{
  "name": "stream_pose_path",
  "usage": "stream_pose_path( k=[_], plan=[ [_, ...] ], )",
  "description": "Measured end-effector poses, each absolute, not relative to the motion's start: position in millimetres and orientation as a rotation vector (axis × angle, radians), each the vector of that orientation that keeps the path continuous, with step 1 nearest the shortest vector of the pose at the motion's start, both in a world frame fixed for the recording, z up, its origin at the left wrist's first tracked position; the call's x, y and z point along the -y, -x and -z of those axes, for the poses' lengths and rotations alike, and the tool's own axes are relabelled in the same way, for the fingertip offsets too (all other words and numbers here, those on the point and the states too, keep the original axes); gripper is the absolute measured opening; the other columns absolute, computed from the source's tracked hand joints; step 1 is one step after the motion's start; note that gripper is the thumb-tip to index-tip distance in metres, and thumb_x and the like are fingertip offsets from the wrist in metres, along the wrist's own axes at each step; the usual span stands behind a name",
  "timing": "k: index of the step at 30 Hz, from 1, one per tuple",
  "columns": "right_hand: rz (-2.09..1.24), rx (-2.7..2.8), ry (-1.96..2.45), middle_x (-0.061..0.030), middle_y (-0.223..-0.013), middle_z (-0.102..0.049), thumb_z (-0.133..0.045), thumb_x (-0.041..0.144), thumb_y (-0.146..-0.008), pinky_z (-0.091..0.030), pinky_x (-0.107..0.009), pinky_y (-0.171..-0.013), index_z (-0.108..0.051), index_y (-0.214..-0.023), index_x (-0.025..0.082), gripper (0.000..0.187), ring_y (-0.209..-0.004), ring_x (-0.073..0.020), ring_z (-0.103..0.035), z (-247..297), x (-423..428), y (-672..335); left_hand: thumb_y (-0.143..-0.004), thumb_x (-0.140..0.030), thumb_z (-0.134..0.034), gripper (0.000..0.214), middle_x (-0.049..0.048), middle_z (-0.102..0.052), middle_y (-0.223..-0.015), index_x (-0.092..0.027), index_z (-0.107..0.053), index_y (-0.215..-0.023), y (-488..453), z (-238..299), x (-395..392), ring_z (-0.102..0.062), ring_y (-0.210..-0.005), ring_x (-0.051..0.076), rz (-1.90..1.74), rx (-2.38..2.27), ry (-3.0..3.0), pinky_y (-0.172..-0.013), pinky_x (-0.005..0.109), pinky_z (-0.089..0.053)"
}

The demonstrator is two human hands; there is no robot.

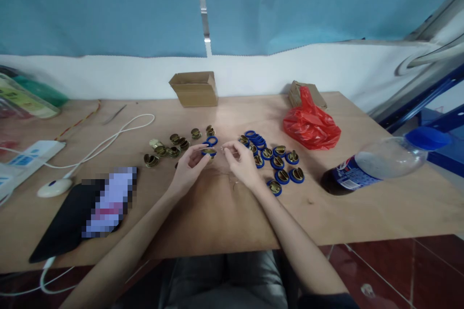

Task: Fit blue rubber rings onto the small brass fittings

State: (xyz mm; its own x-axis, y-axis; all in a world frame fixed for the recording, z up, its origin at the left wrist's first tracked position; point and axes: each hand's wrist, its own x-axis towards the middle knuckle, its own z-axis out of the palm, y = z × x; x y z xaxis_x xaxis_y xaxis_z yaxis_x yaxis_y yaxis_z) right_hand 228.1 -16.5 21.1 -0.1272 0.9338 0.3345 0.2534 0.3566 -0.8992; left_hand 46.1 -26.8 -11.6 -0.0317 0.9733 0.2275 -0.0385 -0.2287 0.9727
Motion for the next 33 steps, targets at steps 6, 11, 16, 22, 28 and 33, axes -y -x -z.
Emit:
stream_pose_path(
  k=[6, 11, 16, 22, 28, 33],
  plan=[
    [-0.649, 1.914, 1.577, -0.0028, -0.075, -0.069, -0.059, 0.014, -0.087, -0.044, -0.026, -0.065, -0.066, -0.094, 0.016, 0.011, -0.066, -0.0166, -0.063, -30, 12, -248, -0.075, -0.03, -0.079, 0.04, 0.0102, -0.072, -0.109, -0.018, -0.06, -0.108, -49, 9, 29, -0.072, -0.1, 0.02, -1.487, -1.127, -1.242, -0.09, 0.036, -0.058],
    [-0.605, 2.126, 1.799, -0.0069, -0.083, -0.073, -0.067, 0.022, -0.088, -0.04, -0.027, -0.066, -0.065, -0.112, 0.014, 0.025, -0.075, -0.02, -0.066, -28, 15, -248, -0.074, -0.028, -0.08, 0.038, 0.008, -0.071, -0.106, -0.019, -0.061, -0.106, -51, 7, 31, -0.071, -0.098, 0.018, -1.505, -1.115, -1.218, -0.087, 0.033, -0.059],
    [-0.652, 2.167, 1.864, -0.0078, -0.087, -0.072, -0.071, 0.025, -0.087, -0.038, -0.027, -0.065, -0.063, -0.111, 0.015, 0.027, -0.078, -0.0209, -0.065, -28, 15, -250, -0.074, -0.028, -0.08, 0.037, 0.008, -0.071, -0.107, -0.019, -0.061, -0.104, -53, 9, 31, -0.072, -0.096, 0.018, -1.501, -1.111, -1.218, -0.086, 0.033, -0.059],
    [-0.678, 2.19, 1.845, -0.0067, -0.083, -0.07, -0.07, 0.022, -0.088, -0.037, -0.027, -0.063, -0.062, -0.103, 0.016, 0.018, -0.073, -0.0197, -0.063, -29, 14, -251, -0.076, -0.028, -0.078, 0.036, 0.0091, -0.072, -0.109, -0.018, -0.06, -0.105, -54, 9, 33, -0.072, -0.098, 0.018, -1.475, -1.092, -1.259, -0.088, 0.034, -0.059],
    [-0.589, 2.227, 1.701, -0.0099, -0.097, -0.068, -0.067, 0.013, -0.085, -0.041, -0.029, -0.07, -0.059, -0.102, 0.016, 0.018, -0.082, -0.0214, -0.064, -27, 15, -250, -0.076, -0.028, -0.078, 0.034, 0.0085, -0.072, -0.108, -0.019, -0.061, -0.104, -54, 8, 33, -0.073, -0.097, 0.018, -1.488, -1.095, -1.283, -0.087, 0.033, -0.06],
    [-0.565, 2.288, 1.521, -0.0104, -0.098, -0.066, -0.059, 0.004, -0.083, -0.043, -0.028, -0.07, -0.056, -0.097, 0.017, 0.02, -0.082, -0.021, -0.063, -21, 15, -250, -0.076, -0.028, -0.078, 0.035, 0.0085, -0.072, -0.106, -0.019, -0.06, -0.104, -54, 7, 34, -0.073, -0.094, 0.017, -1.474, -1.114, -1.287, -0.085, 0.032, -0.06]
  ],
)
